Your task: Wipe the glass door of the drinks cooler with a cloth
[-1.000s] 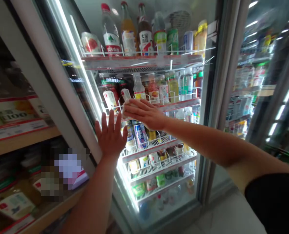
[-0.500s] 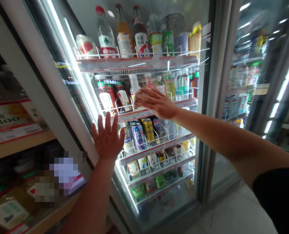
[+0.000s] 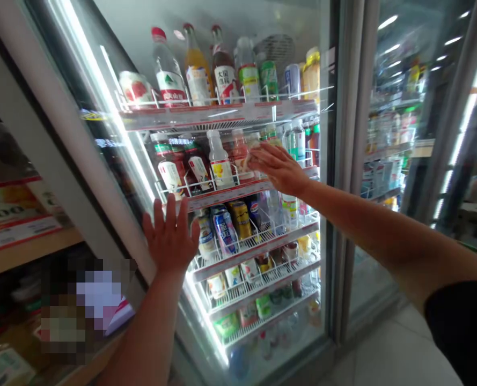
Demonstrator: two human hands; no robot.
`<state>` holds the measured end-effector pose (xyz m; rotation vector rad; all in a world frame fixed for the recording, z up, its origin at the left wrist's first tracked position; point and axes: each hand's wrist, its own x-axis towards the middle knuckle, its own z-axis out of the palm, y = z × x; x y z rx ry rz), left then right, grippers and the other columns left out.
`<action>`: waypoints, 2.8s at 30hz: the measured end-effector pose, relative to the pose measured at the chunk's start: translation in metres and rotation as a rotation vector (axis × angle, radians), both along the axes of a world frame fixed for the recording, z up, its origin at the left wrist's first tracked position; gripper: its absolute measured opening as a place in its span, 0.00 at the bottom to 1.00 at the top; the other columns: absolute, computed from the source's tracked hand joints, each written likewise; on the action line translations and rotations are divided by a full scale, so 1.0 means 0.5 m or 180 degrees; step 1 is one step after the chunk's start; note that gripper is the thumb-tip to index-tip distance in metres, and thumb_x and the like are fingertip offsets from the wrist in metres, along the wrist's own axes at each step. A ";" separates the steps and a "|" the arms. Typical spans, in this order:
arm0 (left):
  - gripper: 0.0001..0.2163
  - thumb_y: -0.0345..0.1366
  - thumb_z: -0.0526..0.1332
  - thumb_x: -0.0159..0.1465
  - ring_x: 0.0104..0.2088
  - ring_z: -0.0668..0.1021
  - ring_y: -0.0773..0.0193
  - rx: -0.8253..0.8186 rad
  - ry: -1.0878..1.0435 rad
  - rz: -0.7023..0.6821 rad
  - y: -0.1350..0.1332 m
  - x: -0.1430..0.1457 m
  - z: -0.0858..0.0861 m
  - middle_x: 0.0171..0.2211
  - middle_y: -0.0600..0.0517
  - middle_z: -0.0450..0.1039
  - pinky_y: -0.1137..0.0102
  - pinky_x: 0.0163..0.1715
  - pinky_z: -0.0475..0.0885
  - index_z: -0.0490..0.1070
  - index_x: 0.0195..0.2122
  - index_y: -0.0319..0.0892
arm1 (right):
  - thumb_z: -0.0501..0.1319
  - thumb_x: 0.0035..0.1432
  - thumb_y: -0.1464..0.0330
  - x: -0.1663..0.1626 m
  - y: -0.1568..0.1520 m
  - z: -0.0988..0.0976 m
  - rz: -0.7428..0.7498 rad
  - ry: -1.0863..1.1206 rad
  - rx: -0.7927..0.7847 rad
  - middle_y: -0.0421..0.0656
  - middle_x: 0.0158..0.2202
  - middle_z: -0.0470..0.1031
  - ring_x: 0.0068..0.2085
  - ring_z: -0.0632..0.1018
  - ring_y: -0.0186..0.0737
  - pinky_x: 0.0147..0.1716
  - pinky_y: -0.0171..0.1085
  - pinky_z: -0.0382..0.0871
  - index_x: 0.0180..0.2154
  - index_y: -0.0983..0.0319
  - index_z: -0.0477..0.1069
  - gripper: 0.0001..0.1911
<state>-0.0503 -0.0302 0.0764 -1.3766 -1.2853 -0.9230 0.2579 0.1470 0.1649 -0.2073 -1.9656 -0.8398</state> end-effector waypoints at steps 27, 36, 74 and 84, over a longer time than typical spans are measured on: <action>0.34 0.41 0.59 0.71 0.75 0.48 0.48 0.0033 -0.0064 -0.0040 0.002 -0.001 -0.001 0.75 0.52 0.46 0.45 0.74 0.41 0.45 0.75 0.56 | 0.52 0.71 0.74 0.113 0.089 -0.133 0.0117 0.1199 0.0074 0.37 0.71 0.62 0.72 0.61 0.52 0.69 0.58 0.64 0.71 0.38 0.51 0.35; 0.34 0.40 0.59 0.70 0.74 0.51 0.45 0.0154 0.0100 -0.0045 0.003 0.001 0.003 0.74 0.51 0.47 0.43 0.73 0.45 0.46 0.75 0.53 | 0.49 0.73 0.71 0.157 0.131 -0.122 -0.0188 0.1432 0.0050 0.38 0.69 0.64 0.71 0.63 0.49 0.67 0.57 0.67 0.70 0.40 0.54 0.31; 0.40 0.50 0.58 0.65 0.76 0.43 0.47 -0.0142 -0.0014 -0.0332 0.012 -0.017 0.003 0.76 0.54 0.40 0.37 0.70 0.39 0.40 0.75 0.58 | 0.43 0.73 0.70 0.084 0.072 -0.144 -0.0530 0.1440 -0.0647 0.36 0.74 0.55 0.76 0.50 0.43 0.74 0.53 0.53 0.73 0.46 0.48 0.31; 0.38 0.50 0.58 0.67 0.76 0.43 0.47 -0.0172 -0.0084 -0.0360 0.011 -0.018 0.003 0.76 0.55 0.40 0.37 0.70 0.38 0.40 0.74 0.60 | 0.43 0.74 0.72 0.011 0.015 -0.068 -0.0291 0.0857 -0.0743 0.35 0.72 0.61 0.76 0.49 0.40 0.75 0.52 0.50 0.69 0.49 0.60 0.28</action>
